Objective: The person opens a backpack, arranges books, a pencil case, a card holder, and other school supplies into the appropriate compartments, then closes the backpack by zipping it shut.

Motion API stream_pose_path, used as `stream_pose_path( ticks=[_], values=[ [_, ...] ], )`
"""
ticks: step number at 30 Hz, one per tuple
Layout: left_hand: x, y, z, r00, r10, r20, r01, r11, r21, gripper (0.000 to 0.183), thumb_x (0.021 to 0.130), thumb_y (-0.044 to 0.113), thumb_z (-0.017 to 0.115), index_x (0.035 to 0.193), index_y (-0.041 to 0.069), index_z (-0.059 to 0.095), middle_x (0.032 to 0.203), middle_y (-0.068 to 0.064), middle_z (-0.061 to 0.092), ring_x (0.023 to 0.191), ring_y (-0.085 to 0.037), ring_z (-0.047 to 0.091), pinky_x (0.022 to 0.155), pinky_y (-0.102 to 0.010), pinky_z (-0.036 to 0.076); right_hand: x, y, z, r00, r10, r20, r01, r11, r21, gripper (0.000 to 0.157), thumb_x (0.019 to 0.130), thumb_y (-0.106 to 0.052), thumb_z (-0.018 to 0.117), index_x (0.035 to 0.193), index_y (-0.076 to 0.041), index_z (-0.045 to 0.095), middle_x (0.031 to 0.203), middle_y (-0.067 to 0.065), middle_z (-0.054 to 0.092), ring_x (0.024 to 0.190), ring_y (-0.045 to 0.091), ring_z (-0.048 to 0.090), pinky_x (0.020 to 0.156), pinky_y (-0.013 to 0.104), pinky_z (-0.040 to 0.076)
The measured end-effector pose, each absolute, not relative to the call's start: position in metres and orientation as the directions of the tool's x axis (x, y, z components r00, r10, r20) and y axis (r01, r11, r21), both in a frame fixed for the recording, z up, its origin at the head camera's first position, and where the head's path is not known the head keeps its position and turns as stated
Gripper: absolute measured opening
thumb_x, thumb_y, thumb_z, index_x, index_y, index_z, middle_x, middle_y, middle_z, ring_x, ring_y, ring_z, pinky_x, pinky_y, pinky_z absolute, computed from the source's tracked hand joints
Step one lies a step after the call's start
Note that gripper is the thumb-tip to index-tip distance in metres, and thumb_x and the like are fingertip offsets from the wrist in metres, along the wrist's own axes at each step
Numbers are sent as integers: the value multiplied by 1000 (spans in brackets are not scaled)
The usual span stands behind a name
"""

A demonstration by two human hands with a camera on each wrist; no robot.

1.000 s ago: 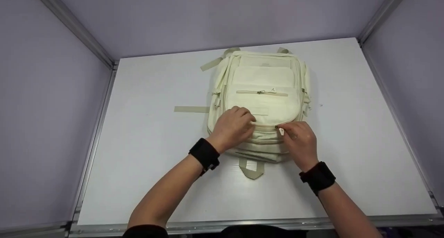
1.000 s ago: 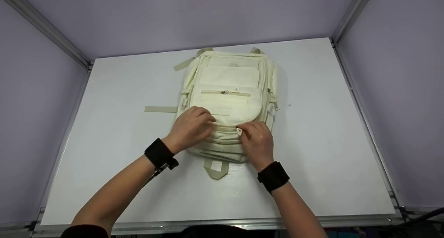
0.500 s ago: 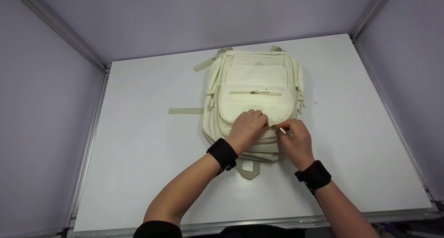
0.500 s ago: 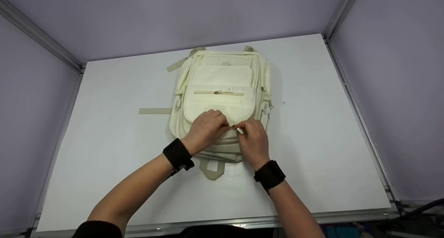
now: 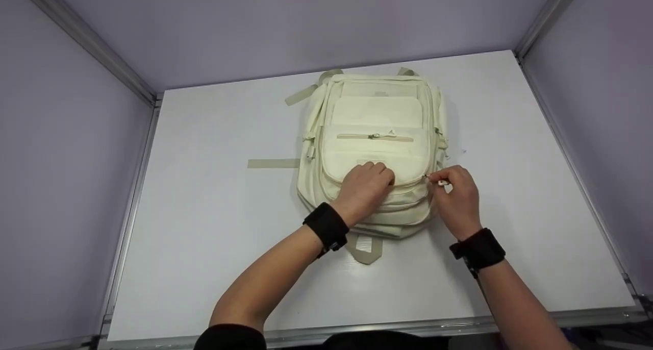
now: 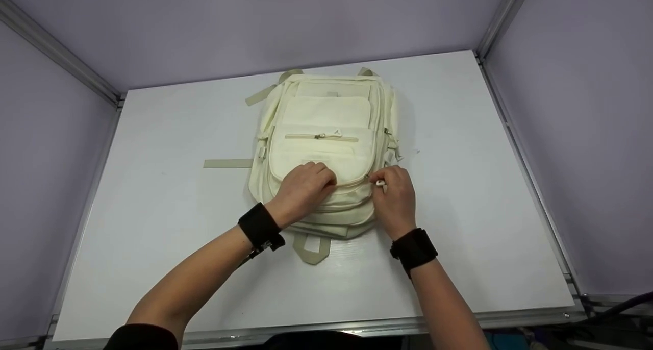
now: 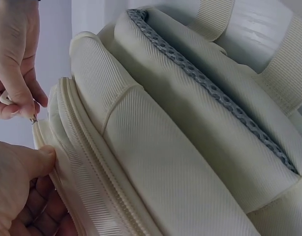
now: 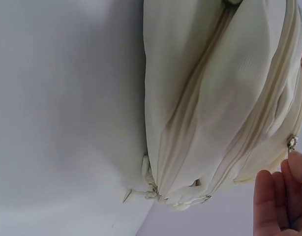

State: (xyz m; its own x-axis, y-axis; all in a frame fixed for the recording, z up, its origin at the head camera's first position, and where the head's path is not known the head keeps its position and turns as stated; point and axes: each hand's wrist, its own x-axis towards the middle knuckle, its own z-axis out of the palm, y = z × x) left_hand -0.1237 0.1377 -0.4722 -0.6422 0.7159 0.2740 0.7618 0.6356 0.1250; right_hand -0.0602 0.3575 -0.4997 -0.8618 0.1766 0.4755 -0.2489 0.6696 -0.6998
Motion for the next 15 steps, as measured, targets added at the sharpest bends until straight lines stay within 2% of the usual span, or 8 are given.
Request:
stream_pose_path(
  ticks=[15],
  values=[
    [-121,135,-470,-637,738,221,770,623,136,15,104,27,61,95,18,68,89,3,63,80,-16,60,67,-29,46,-117,389,-493,-914,198,354,-95,744,-661,11,90,10,65,91,-1,69,91,16,66,88,33,54,78,39,40]
  ],
)
